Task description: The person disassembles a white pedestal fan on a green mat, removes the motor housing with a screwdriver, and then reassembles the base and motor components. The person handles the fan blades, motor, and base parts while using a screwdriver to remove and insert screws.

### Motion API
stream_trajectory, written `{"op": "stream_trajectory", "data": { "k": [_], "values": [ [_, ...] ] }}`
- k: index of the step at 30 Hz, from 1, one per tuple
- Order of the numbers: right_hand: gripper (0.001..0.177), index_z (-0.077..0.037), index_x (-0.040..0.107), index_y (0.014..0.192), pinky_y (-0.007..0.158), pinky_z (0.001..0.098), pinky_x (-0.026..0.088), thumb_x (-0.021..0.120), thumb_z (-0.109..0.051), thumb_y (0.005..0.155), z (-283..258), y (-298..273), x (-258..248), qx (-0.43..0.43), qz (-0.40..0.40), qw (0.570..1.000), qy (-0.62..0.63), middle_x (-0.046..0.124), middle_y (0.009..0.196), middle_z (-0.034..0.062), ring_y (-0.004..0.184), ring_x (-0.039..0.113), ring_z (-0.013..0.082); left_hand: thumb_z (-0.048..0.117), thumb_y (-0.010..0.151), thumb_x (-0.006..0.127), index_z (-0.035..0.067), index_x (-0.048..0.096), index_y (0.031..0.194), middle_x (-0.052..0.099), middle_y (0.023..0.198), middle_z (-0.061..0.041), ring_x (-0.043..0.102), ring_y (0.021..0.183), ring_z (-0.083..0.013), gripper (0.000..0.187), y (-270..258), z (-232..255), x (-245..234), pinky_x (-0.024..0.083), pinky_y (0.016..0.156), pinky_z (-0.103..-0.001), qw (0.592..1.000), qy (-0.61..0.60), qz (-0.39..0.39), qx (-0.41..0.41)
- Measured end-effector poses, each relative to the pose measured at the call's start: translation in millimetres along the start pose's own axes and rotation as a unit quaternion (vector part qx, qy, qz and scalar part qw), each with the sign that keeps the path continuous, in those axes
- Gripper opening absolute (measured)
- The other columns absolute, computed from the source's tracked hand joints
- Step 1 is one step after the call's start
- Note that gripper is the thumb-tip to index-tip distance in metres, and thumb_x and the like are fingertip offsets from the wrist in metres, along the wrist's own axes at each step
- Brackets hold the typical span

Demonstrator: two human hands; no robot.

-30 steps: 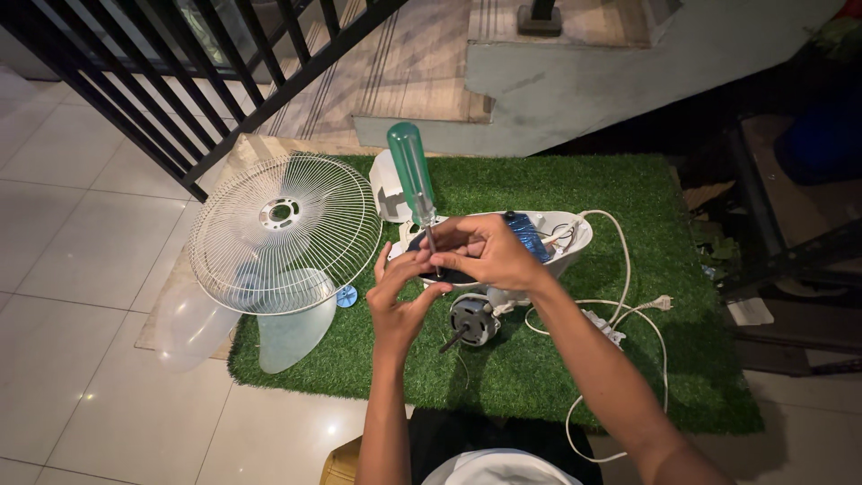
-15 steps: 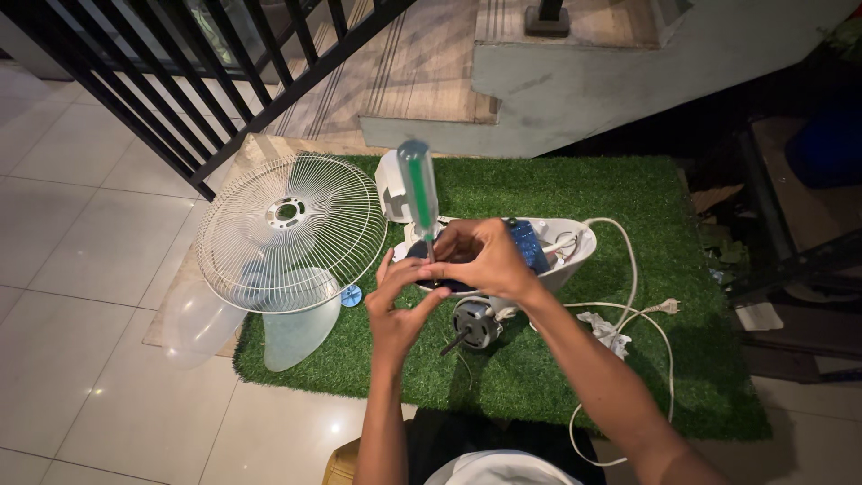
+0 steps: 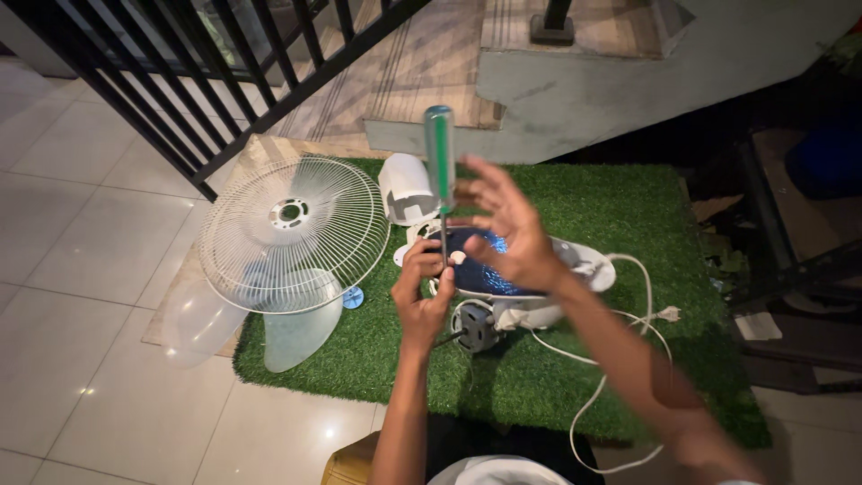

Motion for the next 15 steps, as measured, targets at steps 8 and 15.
{"op": "stream_trajectory", "data": {
  "k": [8,15],
  "values": [
    [0.089,-0.025,0.005,0.167,0.096,0.0417,0.061,0.06,-0.049,0.102,-38.8,63.0,-18.8,0.051,-0.138,0.974,-0.17,0.061,0.133,0.0216,0.103,0.073,0.0236,0.003,0.088,0.071,0.0,0.061,0.089,0.073,0.101,-0.011,0.069,0.118,-0.0303,0.01,1.7,-8.9,-2.4,0.051,0.111,-0.047,1.0,0.015,-0.005,0.005],
    [0.07,-0.024,0.019,0.165,0.094,0.0443,0.058,0.057,-0.031,0.106,-84.1,90.6,-32.3,-0.086,-0.251,0.881,-0.391,0.053,0.153,0.0214,0.119,0.07,0.0299,0.004,0.088,0.07,0.002,0.071,0.095,0.075,0.101,-0.01,0.07,0.115,-0.0272,0.007,-4.8,-2.2,12.6,0.046,0.122,-0.056,0.996,0.0,-0.075,0.039]
  ]
}}
Point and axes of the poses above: each hand's wrist, its own y-axis towards the middle knuckle, its own x-axis out of the palm, z = x × y, the point moved 5 cm from there along y, towards the middle knuckle
